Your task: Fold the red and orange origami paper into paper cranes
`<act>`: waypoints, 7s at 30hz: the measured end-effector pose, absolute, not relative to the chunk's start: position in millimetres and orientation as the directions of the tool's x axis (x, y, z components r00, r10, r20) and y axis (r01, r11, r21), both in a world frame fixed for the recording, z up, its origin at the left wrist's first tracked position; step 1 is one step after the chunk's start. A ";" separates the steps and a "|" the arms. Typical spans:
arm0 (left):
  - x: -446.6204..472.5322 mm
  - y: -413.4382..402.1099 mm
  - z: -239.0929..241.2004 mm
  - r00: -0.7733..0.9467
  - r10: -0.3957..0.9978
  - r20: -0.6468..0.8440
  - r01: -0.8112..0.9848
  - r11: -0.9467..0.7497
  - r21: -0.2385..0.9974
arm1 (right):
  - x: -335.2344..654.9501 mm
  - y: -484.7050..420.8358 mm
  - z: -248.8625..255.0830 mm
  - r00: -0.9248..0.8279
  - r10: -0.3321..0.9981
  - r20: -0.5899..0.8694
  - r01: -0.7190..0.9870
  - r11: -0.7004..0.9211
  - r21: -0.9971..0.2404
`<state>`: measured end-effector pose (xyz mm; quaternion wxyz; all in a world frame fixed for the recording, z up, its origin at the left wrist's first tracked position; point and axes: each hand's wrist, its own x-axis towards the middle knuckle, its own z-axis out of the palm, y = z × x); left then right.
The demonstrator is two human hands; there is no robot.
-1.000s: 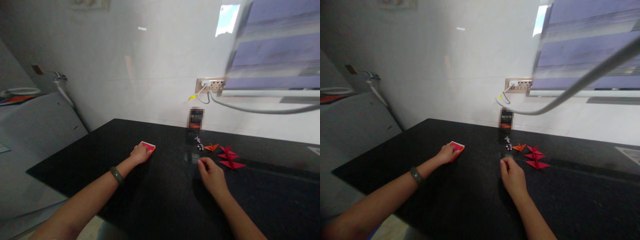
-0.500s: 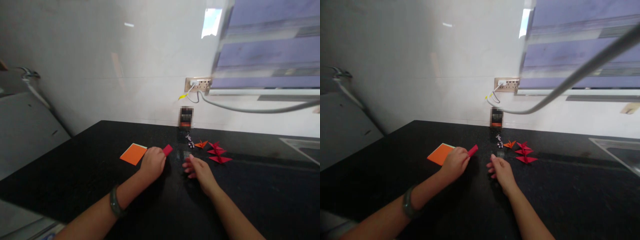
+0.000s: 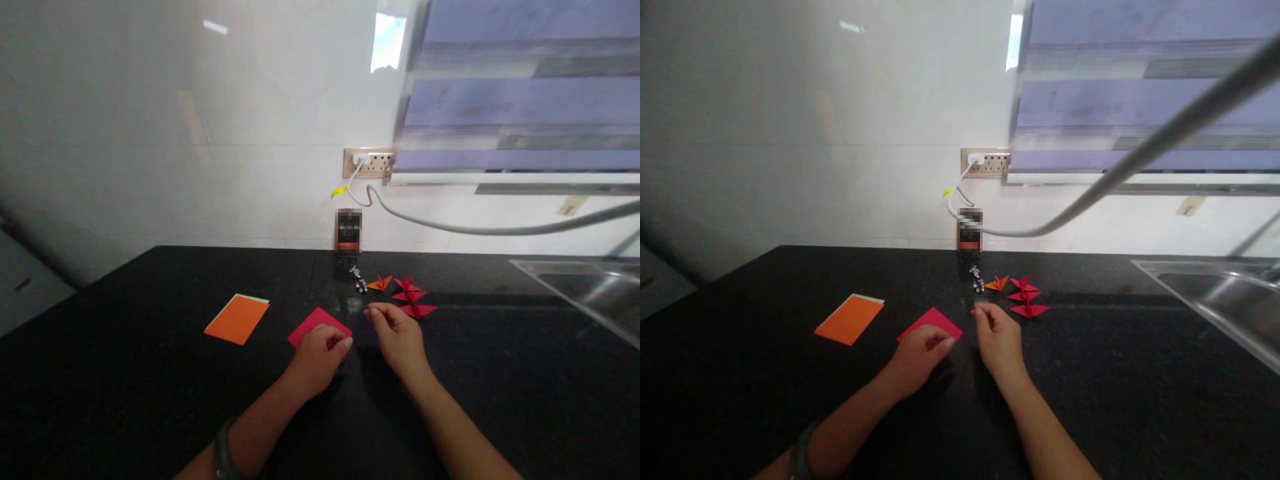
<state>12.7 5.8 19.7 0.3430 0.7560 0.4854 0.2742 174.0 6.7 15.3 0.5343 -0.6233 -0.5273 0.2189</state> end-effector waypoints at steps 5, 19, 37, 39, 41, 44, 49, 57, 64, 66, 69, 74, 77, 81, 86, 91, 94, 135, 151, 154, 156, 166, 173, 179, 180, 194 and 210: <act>3.6 4.1 19.3 0.426 0.903 0.048 0.812 -0.405 0.420 | 168.2 5.8 4.5 0.143 0.951 0.275 0.782 0.062 -0.620; 6.5 -3.3 16.0 0.502 0.851 -0.154 0.837 -0.433 0.334 | 163.8 2.0 4.6 0.063 0.977 0.201 0.844 0.056 -0.534; 12.5 -7.8 14.5 0.333 0.940 0.078 0.468 -0.237 0.852 | 164.4 2.3 2.4 0.168 0.932 0.323 0.603 0.162 -0.781; 13.0 -3.1 18.4 0.256 0.964 -0.067 0.215 0.011 0.977 | 166.1 0.6 8.1 0.222 0.858 0.464 0.497 0.310 -0.811; 12.0 2.7 23.4 0.316 0.902 -0.294 -0.165 0.358 0.919 | 165.8 -2.9 15.6 0.151 0.827 0.542 0.399 0.451 -0.799; 5.7 12.6 30.2 0.485 0.804 -0.345 -0.511 0.580 0.634 | 161.5 -9.1 26.0 -0.151 0.806 0.572 0.335 0.586 -0.738; -4.7 24.6 29.2 0.448 0.758 -0.474 -0.514 0.652 0.557 | 154.9 -16.3 34.6 -0.377 0.818 0.435 0.363 0.563 -0.743; -1.0 19.0 22.5 0.384 0.880 -0.279 -0.543 0.459 0.703 | 155.6 -14.1 28.3 -0.145 0.889 0.434 0.431 0.451 -0.782; -2.1 10.5 23.2 0.528 0.840 -0.123 -0.558 0.452 0.696 | 154.2 -5.9 20.3 0.063 0.959 0.276 0.444 0.221 -0.868; -0.8 9.1 21.9 0.518 0.851 -0.087 -0.537 0.403 0.741 | 153.8 -5.9 20.6 0.063 0.964 0.259 0.431 0.208 -0.878; 1.9 8.7 19.8 0.485 0.868 -0.108 -0.481 0.368 0.796 | 152.6 -6.2 19.2 0.066 0.961 0.269 0.416 0.219 -0.882; 4.8 10.3 20.6 0.432 0.890 -0.142 -0.474 0.359 0.804 | 148.9 -4.5 13.2 0.162 0.981 0.104 0.063 0.095 -0.993; 5.2 11.1 21.7 0.390 0.906 -0.162 -0.470 0.348 0.811 | 147.5 -3.5 13.2 0.155 0.988 -0.022 -0.142 0.000 -0.990; 5.0 12.5 19.6 0.367 0.916 -0.165 -0.446 0.329 0.832 | 148.3 -3.6 15.0 0.112 0.990 -0.084 -0.170 -0.064 -0.983; 3.1 14.4 17.1 0.251 0.954 -0.163 -0.245 0.226 0.943 | 150.3 -3.6 14.7 0.132 0.988 -0.085 -0.161 -0.063 -0.985; 2.0 15.3 18.8 0.158 0.975 -0.157 -0.073 0.170 0.983 | 150.7 -4.2 15.1 0.125 0.989 -0.077 -0.127 -0.061 -0.990; 2.2 15.6 18.0 0.135 0.980 -0.147 -0.033 0.153 0.988 | 150.4 -4.6 14.9 0.124 0.989 -0.083 -0.140 -0.065 -0.988; 2.2 15.9 13.4 0.121 0.974 -0.194 -0.087 0.205 0.975 | 149.6 -4.4 11.9 0.119 0.984 -0.135 -0.224 -0.106 -0.969; 2.7 15.5 13.2 0.124 0.973 -0.194 -0.095 0.206 0.974 | 148.3 -4.5 14.4 0.134 0.980 -0.146 -0.207 -0.116 -0.971; 2.9 15.6 13.2 0.137 0.973 -0.186 -0.089 0.199 0.976 | 148.6 -4.1 13.8 0.136 0.983 -0.127 -0.171 -0.103 -0.980; 2.8 16.0 14.0 0.142 0.971 -0.190 -0.068 0.202 0.977 | 150.2 -3.8 13.1 0.136 0.986 -0.099 -0.102 -0.086 -0.991; -1.8 20.1 16.1 0.283 0.956 -0.080 0.230 0.013 0.973 | 162.0 -5.0 16.7 0.024 0.971 0.238 0.515 0.192 -0.835; -2.1 17.5 15.4 0.326 0.945 0.011 0.312 -0.119 0.943 | 159.1 -6.7 17.3 -0.061 0.963 0.263 0.460 0.261 -0.848; -1.9 17.0 17.5 0.350 0.936 -0.030 0.299 -0.081 0.951 | 160.4 -5.6 16.0 -0.076 0.980 0.184 0.383 0.199 -0.902; -1.7 16.9 17.8 0.347 0.937 -0.038 0.291 -0.069 0.954 | 160.3 -5.3 15.4 -0.071 0.984 0.166 0.356 0.180 -0.917; 6.1 10.7 21.9 0.147 0.982 -0.120 0.012 0.119 0.993 | 135.5 -10.6 10.5 -0.028 0.990 -0.141 -0.186 -0.144 -0.972; 5.0 14.3 18.4 0.110 0.979 -0.171 -0.078 0.180 0.981 | 141.4 -8.6 10.7 0.108 0.990 -0.095 -0.111 -0.083 -0.990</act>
